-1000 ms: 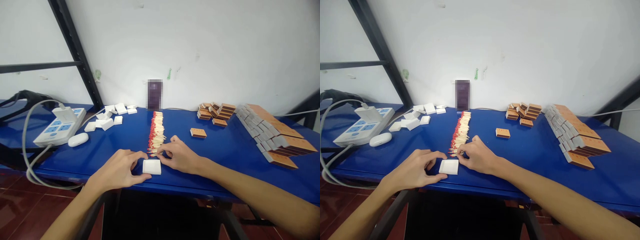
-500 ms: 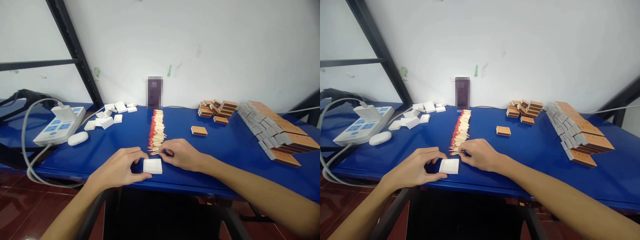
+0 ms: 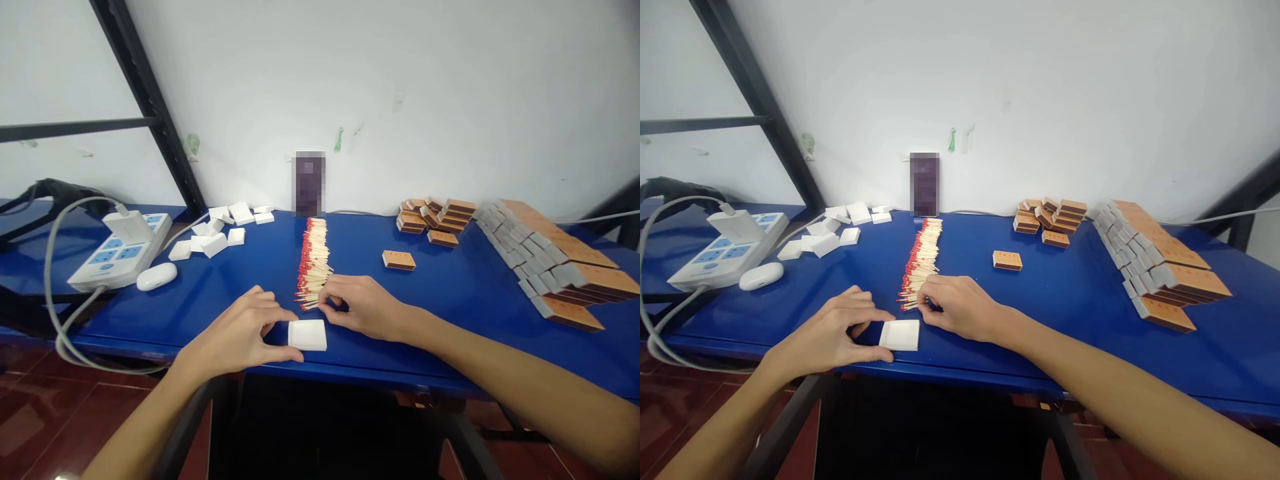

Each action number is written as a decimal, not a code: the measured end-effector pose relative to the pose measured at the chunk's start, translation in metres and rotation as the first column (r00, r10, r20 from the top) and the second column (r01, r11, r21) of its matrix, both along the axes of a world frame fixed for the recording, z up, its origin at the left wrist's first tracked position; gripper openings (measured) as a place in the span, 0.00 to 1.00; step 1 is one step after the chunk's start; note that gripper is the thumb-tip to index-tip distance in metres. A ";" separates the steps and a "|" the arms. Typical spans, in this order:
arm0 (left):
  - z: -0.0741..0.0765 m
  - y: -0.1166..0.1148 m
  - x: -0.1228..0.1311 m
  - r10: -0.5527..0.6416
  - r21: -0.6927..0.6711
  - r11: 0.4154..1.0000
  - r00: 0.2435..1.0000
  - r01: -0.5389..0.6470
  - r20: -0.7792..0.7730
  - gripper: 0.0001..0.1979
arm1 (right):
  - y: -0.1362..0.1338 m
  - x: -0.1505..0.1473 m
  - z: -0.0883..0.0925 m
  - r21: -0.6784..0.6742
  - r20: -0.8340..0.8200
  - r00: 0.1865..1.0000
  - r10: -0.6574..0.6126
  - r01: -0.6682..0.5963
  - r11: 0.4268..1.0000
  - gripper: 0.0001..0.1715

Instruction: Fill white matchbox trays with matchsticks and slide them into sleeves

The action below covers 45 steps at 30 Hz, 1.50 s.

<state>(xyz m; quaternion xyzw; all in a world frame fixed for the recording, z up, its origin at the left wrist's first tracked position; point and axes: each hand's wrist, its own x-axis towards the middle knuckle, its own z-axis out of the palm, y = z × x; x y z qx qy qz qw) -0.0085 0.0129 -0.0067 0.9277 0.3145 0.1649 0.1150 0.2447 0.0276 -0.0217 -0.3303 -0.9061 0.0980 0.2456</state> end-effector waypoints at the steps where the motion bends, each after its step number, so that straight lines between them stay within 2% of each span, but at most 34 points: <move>1: 0.000 0.000 0.000 0.009 -0.013 1.000 1.000 -0.009 -0.004 0.22 | 0.000 0.001 0.000 -0.004 0.008 1.000 0.005 -0.005 1.000 0.05; 8: -0.003 -0.002 -0.001 0.051 0.035 0.998 0.999 -0.051 -0.001 0.27 | -0.001 0.002 0.003 -0.017 0.029 0.999 -0.026 0.027 0.999 0.03; 15: 0.001 -0.002 0.002 0.057 0.047 0.997 0.996 -0.053 -0.070 0.27 | -0.003 -0.003 0.004 -0.059 0.022 0.999 -0.050 0.051 0.997 0.04; 21: 0.003 -0.003 0.003 0.085 0.051 0.995 0.994 -0.082 -0.071 0.26 | -0.006 -0.009 0.006 -0.118 0.008 0.998 -0.069 0.070 0.991 0.04; 30: 0.001 -0.001 0.004 0.090 0.043 0.995 0.994 -0.087 -0.067 0.26 | 0.000 -0.004 0.002 -0.049 -0.040 0.994 -0.098 0.096 0.994 0.05; 38: 0.003 -0.002 0.002 0.025 0.000 1.000 0.999 -0.025 -0.042 0.21 | -0.001 -0.004 0.002 -0.090 -0.038 0.997 -0.069 0.066 0.994 0.07; 45: -0.001 -0.001 0.002 0.081 0.033 0.996 0.996 -0.080 -0.035 0.26 | 0.000 -0.004 0.003 -0.073 -0.048 0.994 -0.094 0.090 0.993 0.07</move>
